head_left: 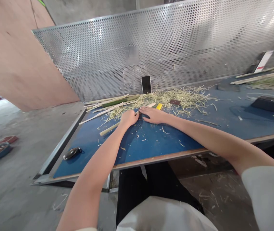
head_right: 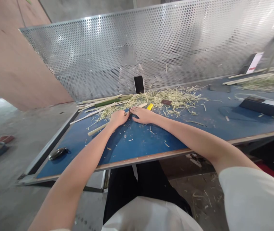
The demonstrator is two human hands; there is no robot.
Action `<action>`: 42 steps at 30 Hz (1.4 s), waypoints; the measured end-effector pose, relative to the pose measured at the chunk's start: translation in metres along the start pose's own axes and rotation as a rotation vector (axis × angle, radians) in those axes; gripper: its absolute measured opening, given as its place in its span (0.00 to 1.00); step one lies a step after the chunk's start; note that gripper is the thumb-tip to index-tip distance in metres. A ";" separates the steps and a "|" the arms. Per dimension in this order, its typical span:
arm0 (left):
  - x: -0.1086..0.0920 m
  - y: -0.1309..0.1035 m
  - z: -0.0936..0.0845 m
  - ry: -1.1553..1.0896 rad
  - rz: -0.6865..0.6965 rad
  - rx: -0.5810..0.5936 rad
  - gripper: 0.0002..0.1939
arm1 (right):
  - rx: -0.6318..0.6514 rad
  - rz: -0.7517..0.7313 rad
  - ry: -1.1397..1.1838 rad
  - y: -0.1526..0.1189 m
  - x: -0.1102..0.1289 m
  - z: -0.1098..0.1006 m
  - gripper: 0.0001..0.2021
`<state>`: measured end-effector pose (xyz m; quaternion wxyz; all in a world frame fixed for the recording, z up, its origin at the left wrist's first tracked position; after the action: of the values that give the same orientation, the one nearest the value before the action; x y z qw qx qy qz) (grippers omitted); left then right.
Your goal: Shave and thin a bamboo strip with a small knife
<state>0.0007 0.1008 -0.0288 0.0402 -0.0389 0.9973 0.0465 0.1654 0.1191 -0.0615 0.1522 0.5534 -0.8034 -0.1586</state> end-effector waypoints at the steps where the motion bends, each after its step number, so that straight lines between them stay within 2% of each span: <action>1: 0.000 0.000 0.000 0.001 0.005 0.003 0.29 | -0.002 0.002 0.004 0.000 0.000 0.000 0.37; 5: -0.001 -0.001 -0.001 0.005 0.018 0.010 0.26 | 0.006 0.026 0.017 0.000 -0.001 -0.001 0.36; 15: -0.002 -0.002 -0.002 -0.003 0.003 0.014 0.28 | 0.034 0.029 0.009 0.001 0.005 -0.005 0.36; 21: -0.003 -0.003 -0.002 -0.005 0.011 0.026 0.28 | 0.014 0.214 -0.053 -0.011 -0.024 -0.011 0.36; 24: -0.003 -0.003 -0.002 -0.002 0.015 0.021 0.28 | 0.035 0.259 -0.052 -0.016 -0.034 -0.010 0.37; 31: -0.003 -0.003 -0.002 -0.013 0.012 0.028 0.27 | -0.003 0.198 -0.057 -0.013 -0.029 -0.004 0.38; 36: -0.003 -0.002 -0.002 -0.014 0.008 0.029 0.28 | 0.007 0.226 -0.046 -0.015 -0.033 -0.005 0.36; 42: -0.003 -0.002 -0.002 -0.012 0.007 0.035 0.27 | 0.006 0.221 -0.023 -0.015 -0.032 -0.003 0.38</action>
<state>0.0036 0.0989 -0.0271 0.0469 -0.0343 0.9979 0.0297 0.1903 0.1441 -0.0677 0.1577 0.4598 -0.8618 -0.1448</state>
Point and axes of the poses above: each hand's wrist, its own y-axis towards the middle knuckle, its own z-axis out of the palm, x = y × z, the point moved 7 cm from there along y, towards the middle knuckle, and after that the axes turned 12 degrees about -z, right-handed, at the moved point
